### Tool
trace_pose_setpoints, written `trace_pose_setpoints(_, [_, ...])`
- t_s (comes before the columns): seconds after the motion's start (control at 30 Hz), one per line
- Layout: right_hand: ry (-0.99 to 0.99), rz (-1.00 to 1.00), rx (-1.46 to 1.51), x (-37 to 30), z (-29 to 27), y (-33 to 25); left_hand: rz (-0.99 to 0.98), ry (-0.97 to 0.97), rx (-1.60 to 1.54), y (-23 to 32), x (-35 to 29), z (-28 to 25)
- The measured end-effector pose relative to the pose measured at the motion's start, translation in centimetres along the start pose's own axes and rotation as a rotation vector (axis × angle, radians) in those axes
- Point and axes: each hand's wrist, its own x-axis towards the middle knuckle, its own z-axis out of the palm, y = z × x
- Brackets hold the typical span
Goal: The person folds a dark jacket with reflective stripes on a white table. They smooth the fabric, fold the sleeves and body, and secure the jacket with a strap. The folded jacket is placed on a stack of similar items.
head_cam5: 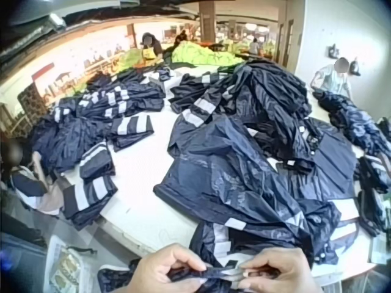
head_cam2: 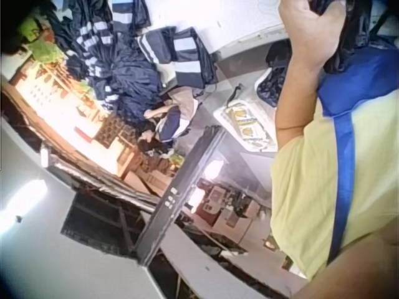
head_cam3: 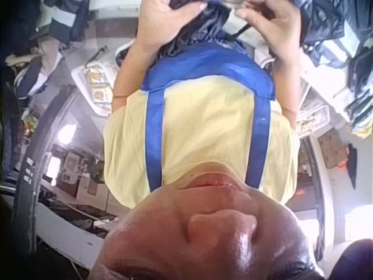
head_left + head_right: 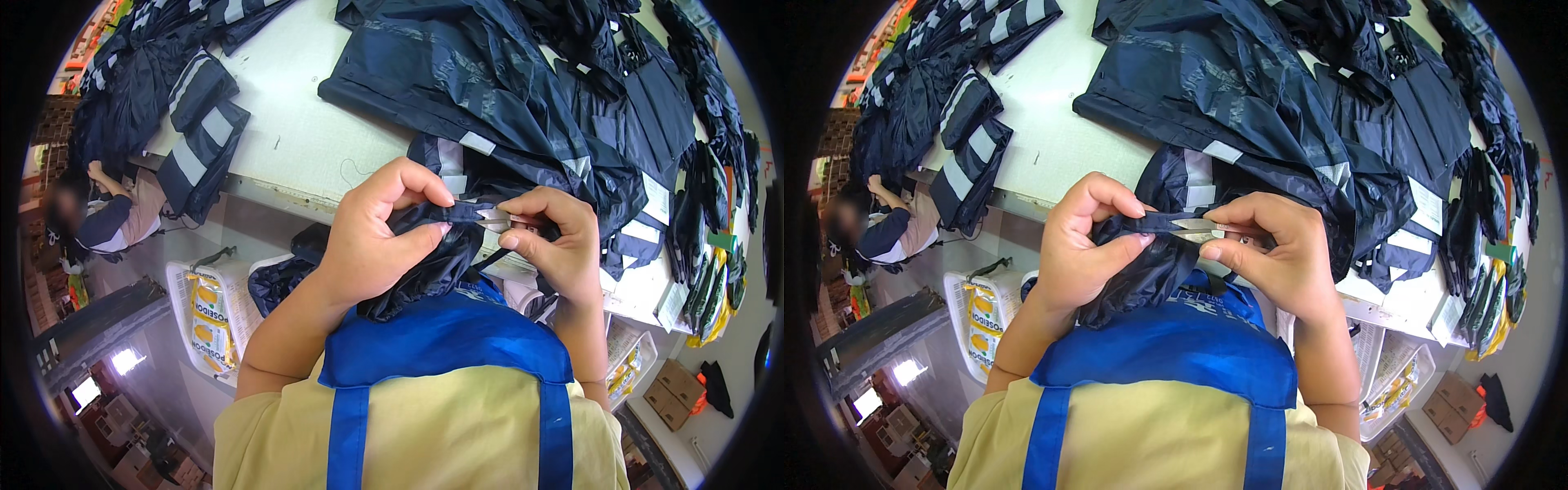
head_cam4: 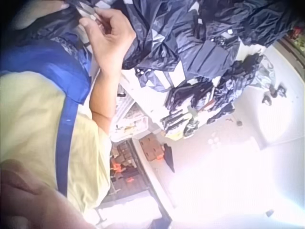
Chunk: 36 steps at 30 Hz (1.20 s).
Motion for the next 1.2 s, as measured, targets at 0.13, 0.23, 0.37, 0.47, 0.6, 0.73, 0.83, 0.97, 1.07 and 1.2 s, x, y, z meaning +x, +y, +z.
trace_pose_setpoints(0.13, [-0.002,0.044,0.083,0.0,0.3,0.2,-0.017,0.0,-0.014,0.2,0.0,0.1])
trace_pose_setpoints(0.23, [0.005,0.064,0.1,0.1,0.5,0.0,-0.019,0.001,-0.008,0.1,0.0,0.1])
trace_pose_setpoints(0.37, [0.082,-0.004,0.458,-0.5,0.6,1.9,-0.027,0.018,-0.015,0.1,0.0,0.2])
trace_pose_setpoints(0.47, [0.153,0.16,0.574,0.3,1.5,2.4,0.025,-0.001,0.021,0.1,0.3,0.2])
trace_pose_setpoints(0.6, [-0.08,0.259,0.504,0.7,2.7,3.4,-0.037,0.008,0.083,-0.2,0.4,0.1])
trace_pose_setpoints(0.73, [0.113,0.303,0.56,0.7,2.8,4.4,0.363,-0.258,-0.216,-1.5,0.7,-3.9])
trace_pose_setpoints(0.83, [0.099,0.287,0.582,0.6,2.4,4.0,0.452,-0.55,-0.49,-2.9,0.4,-8.8])
trace_pose_setpoints(0.97, [-0.012,0.128,0.627,1.3,2.7,4.1,0.029,-0.299,0.139,-3.4,-0.5,-5.8])
trace_pose_setpoints(1.07, [-0.135,0.146,0.558,1.8,2.4,3.7,-0.056,-0.278,0.445,-2.3,0.1,-2.6])
trace_pose_setpoints(1.2, [-0.154,0.225,-0.001,1.8,3.2,2.7,0.304,0.265,0.55,-3.1,0.8,-1.3])
